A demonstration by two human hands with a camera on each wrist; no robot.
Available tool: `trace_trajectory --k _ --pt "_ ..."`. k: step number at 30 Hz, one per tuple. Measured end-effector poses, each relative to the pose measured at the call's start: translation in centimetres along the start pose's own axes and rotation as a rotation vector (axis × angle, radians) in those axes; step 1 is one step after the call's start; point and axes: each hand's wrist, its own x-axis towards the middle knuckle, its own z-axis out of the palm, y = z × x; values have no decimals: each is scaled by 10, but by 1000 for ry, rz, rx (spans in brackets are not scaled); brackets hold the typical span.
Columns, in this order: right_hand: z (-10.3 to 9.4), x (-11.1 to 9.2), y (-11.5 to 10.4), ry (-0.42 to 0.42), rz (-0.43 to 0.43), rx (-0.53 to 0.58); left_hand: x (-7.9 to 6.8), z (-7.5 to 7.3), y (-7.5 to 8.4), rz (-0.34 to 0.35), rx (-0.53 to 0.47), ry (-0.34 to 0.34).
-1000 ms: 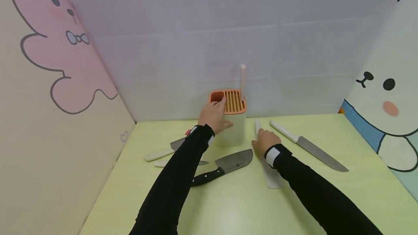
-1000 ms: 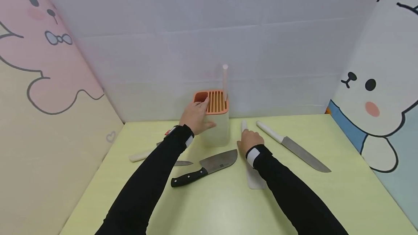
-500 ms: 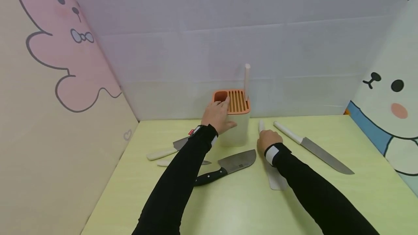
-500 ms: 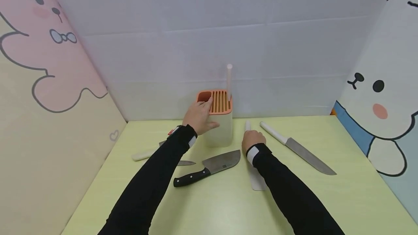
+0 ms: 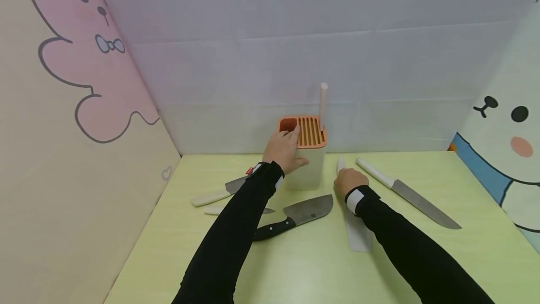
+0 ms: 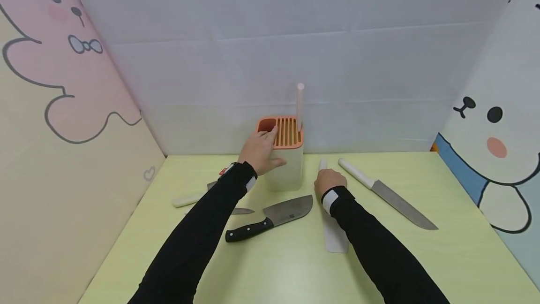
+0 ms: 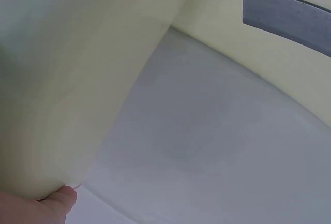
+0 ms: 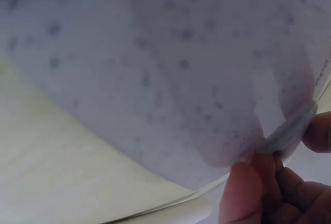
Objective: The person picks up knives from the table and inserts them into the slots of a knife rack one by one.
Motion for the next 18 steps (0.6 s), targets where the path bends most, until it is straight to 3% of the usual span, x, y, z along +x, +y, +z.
trace_trajectory --k 10,18 --pt "-1 4 -1 -33 7 -45 0 1 0 1 4 16" --pt "-1 4 2 -42 -11 -21 -2 -6 2 -10 -4 -28"
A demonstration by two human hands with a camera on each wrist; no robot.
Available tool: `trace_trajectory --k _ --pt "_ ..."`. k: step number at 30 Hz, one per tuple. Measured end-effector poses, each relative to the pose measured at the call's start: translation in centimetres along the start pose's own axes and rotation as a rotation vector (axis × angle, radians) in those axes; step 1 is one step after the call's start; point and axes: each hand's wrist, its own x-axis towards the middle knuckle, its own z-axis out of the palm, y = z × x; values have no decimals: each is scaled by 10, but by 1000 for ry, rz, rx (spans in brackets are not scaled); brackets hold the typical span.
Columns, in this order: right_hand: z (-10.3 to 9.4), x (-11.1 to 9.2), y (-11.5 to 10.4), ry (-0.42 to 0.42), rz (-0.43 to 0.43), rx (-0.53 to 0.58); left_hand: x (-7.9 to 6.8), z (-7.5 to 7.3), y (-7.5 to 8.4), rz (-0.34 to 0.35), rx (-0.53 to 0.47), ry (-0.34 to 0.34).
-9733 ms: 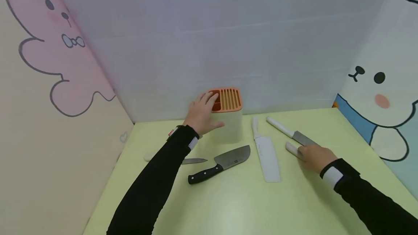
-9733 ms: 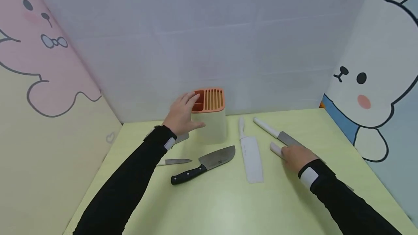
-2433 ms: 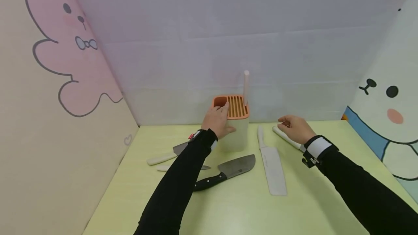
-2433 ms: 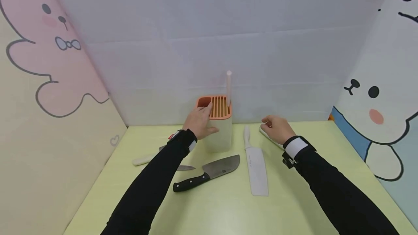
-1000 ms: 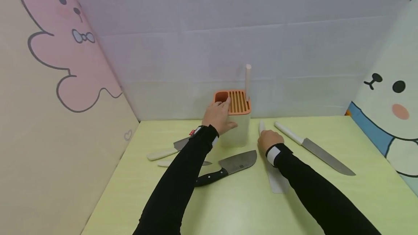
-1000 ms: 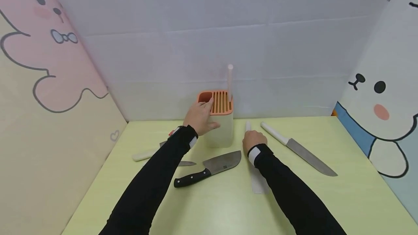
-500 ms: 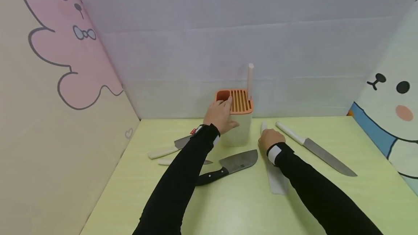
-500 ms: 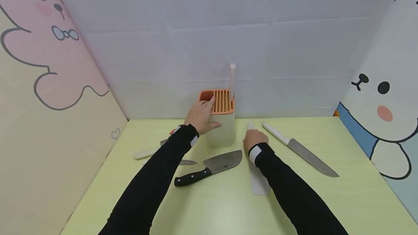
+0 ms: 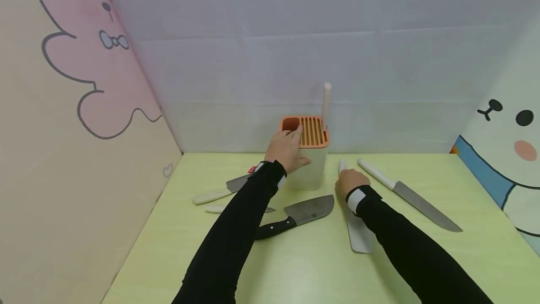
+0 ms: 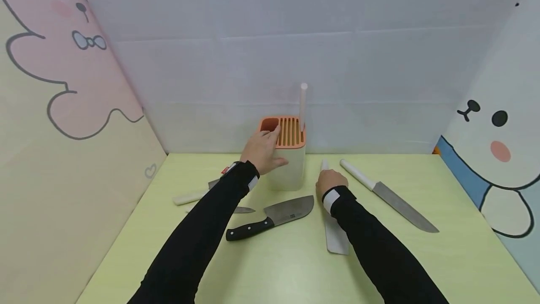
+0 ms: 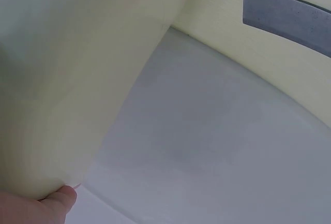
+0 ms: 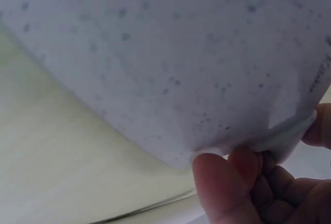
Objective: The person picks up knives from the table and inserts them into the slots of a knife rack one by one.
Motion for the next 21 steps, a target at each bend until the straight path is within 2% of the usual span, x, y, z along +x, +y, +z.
trace_trajectory --k 5,10,21 --pt "-17 -6 5 3 2 40 0 1 2 5 -7 12" --pt "-49 -16 8 24 7 108 1 4 1 10 -17 32" --pt "-130 -45 12 194 -119 315 2 4 0 3 -34 25"
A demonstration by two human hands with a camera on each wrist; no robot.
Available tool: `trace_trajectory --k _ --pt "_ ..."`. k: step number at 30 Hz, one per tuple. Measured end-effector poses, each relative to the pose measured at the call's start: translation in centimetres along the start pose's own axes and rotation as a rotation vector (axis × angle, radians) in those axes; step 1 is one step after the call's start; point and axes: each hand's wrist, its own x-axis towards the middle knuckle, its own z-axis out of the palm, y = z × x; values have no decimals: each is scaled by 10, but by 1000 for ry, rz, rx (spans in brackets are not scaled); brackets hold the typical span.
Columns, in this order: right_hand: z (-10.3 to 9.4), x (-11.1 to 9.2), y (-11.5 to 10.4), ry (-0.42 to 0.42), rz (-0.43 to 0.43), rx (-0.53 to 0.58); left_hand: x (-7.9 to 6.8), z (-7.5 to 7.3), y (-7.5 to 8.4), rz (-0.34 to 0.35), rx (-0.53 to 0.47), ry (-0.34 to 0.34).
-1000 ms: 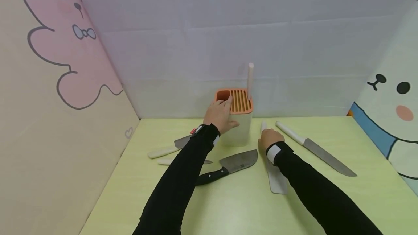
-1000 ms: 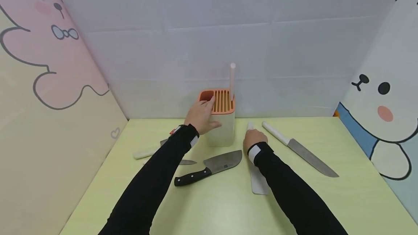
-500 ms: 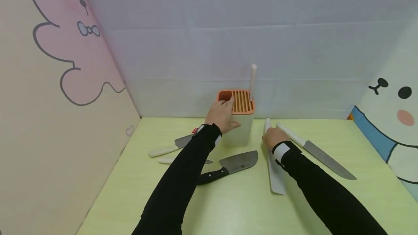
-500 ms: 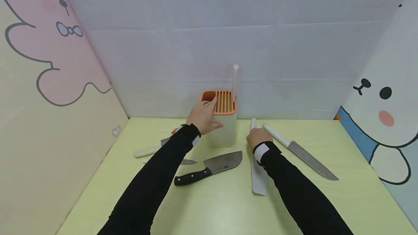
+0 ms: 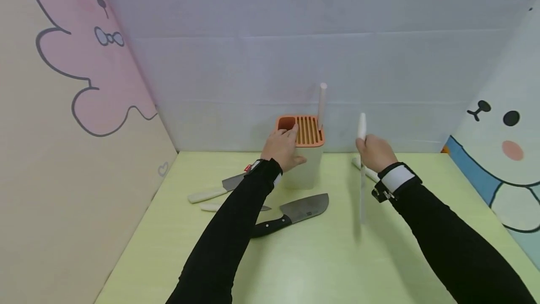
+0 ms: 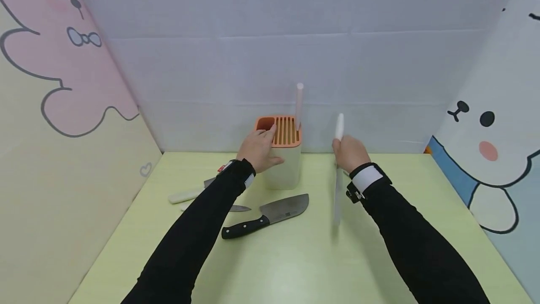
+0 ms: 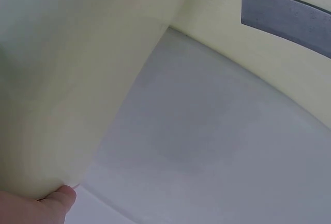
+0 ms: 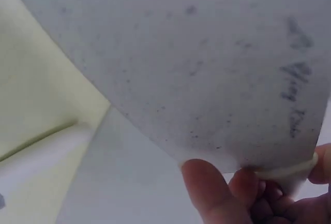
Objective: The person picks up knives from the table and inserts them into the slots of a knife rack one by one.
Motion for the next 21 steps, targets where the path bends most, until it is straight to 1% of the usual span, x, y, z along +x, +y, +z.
trace_trajectory --k 4,7,10,15,21 --pt "-22 -5 -11 6 -2 96 0 -1 0 0 16 -12" --pt "-35 -9 -21 32 1 177 0 -3 1 1 20 -27" --pt "-46 -13 -32 90 -16 254 0 -4 2 2 14 -30" --pt "-60 -15 -49 185 -47 389 0 -3 1 1 17 -13" --pt "-73 -17 -67 334 -118 471 1 -3 3 -1 8 -19"
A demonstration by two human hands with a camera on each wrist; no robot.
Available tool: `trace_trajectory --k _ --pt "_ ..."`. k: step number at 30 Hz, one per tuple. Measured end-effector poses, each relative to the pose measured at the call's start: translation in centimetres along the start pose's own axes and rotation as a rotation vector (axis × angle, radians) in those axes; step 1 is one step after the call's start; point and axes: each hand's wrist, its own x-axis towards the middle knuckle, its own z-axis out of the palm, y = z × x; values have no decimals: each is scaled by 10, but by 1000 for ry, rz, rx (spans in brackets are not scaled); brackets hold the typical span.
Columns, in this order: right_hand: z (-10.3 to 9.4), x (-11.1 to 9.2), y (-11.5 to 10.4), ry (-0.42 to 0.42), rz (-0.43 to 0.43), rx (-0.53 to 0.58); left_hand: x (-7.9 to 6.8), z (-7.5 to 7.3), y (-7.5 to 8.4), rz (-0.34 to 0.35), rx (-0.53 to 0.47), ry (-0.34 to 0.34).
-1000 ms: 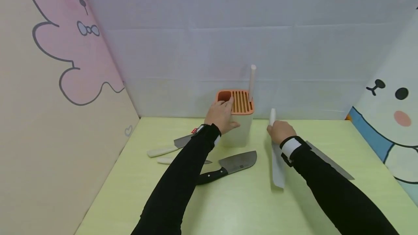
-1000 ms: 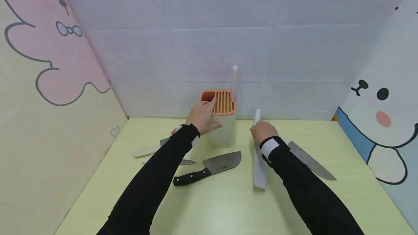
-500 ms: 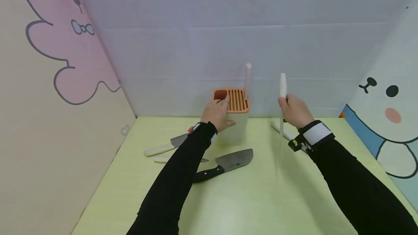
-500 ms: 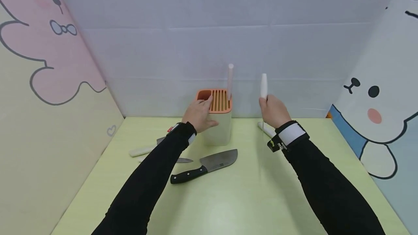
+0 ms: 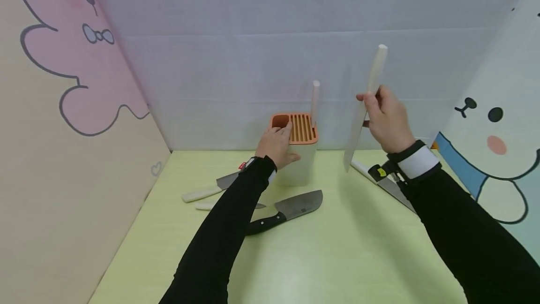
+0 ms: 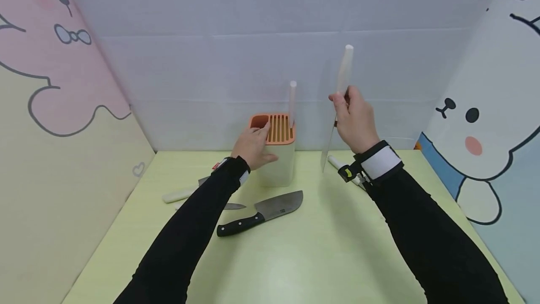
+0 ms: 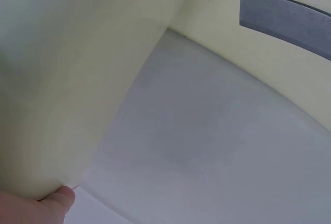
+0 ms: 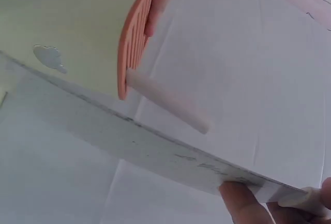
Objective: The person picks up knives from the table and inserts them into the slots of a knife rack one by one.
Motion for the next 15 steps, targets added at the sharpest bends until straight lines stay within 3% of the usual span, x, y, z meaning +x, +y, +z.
trace_trajectory --k 8,15 --pt "2 6 -19 136 -131 115 0 2 -1 -2 -2 10" --pt "7 15 -42 153 -211 207 0 2 -1 3 -3 23"
